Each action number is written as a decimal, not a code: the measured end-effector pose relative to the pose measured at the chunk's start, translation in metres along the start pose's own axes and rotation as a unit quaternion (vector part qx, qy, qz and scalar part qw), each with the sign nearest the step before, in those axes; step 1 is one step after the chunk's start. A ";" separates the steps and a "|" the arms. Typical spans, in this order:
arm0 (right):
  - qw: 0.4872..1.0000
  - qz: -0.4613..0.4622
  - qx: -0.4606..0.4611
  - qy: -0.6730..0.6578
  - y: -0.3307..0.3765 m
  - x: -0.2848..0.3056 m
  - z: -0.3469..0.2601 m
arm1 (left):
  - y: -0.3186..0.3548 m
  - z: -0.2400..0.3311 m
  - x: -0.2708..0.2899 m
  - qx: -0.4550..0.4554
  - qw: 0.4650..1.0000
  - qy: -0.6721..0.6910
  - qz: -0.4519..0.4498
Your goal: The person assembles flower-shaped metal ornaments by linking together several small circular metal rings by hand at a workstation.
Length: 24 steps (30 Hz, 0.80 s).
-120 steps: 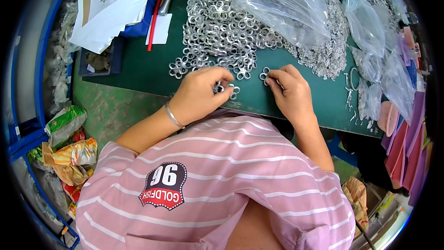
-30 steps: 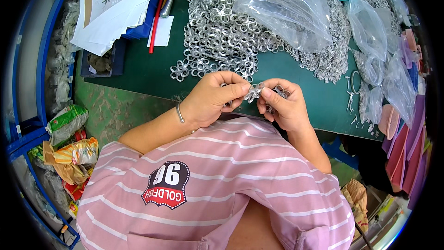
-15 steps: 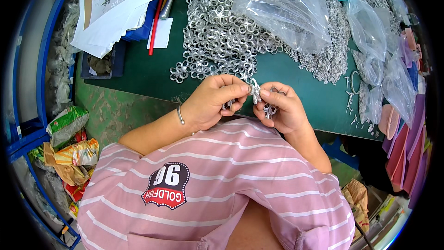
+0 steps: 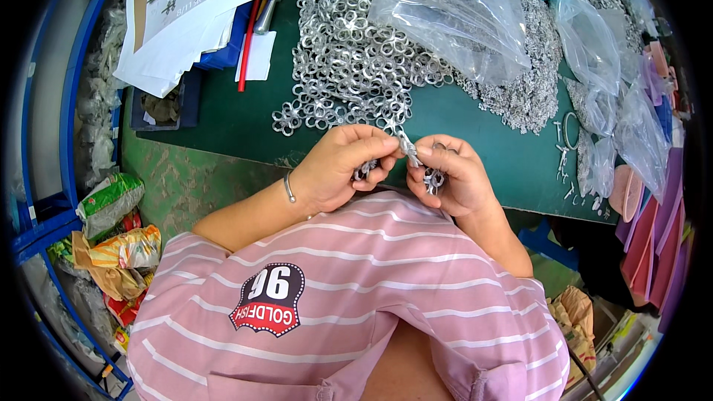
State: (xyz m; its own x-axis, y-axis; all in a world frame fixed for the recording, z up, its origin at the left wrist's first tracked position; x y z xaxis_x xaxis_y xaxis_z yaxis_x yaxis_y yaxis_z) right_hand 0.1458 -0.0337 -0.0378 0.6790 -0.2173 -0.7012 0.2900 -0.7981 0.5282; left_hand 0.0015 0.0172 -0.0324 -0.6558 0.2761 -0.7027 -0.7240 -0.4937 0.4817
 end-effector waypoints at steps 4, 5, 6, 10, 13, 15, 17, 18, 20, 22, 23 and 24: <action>0.971 0.076 0.082 0.210 0.005 0.000 -0.005 | 0.001 0.003 0.002 -0.023 0.998 -0.058 0.009; 0.953 0.093 0.087 0.273 0.008 0.003 -0.009 | 0.002 0.004 0.005 -0.033 0.993 -0.107 0.023; 0.907 0.127 0.185 0.355 0.008 0.005 -0.017 | 0.003 0.005 0.007 -0.042 0.986 -0.155 0.036; 0.669 0.201 0.393 0.598 0.005 -0.002 -0.042 | 0.010 0.015 0.026 -0.094 0.991 -0.062 0.078; 0.630 0.144 0.411 0.643 -0.002 -0.014 -0.035 | 0.013 0.020 0.036 -0.132 0.989 0.000 0.063; 0.603 0.121 0.377 0.692 -0.008 -0.025 -0.026 | 0.011 0.023 0.037 -0.155 0.986 0.045 0.037; 0.572 0.119 0.364 0.725 -0.013 -0.031 -0.021 | 0.012 0.027 0.031 -0.153 0.987 0.050 0.020; 0.559 0.121 0.364 0.735 -0.015 -0.031 -0.019 | 0.013 0.028 0.029 -0.152 0.987 0.052 0.012; 0.548 0.118 0.351 0.750 -0.017 -0.030 -0.018 | 0.011 0.029 0.034 -0.158 0.985 0.062 -0.022; 0.553 0.105 0.318 0.763 -0.012 -0.025 -0.023 | 0.011 0.029 0.037 -0.161 0.985 0.061 -0.020; 0.574 0.095 0.301 0.756 -0.008 -0.021 -0.027 | 0.012 0.029 0.037 -0.161 0.986 0.054 -0.002; 0.594 0.084 0.283 0.749 -0.004 -0.017 -0.032 | 0.013 0.030 0.037 -0.162 0.986 0.046 0.017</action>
State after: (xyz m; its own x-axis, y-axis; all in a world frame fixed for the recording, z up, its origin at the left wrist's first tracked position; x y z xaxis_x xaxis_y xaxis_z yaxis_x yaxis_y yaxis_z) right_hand 0.1545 -0.0093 -0.0128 0.6276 0.0843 0.7740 0.1484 -0.9889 -0.0126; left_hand -0.0386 0.0458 -0.0366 -0.6456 0.1861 -0.7407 -0.5861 -0.7425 0.3243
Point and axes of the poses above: each hand's wrist, its own y-axis away from the middle knuckle, its own x-axis out of the back of the hand, z = x × y, the point moved 4 cm from there along -y, towards the middle knuckle, and after that the axes turned 3 degrees about -x, right-handed, at the moved point
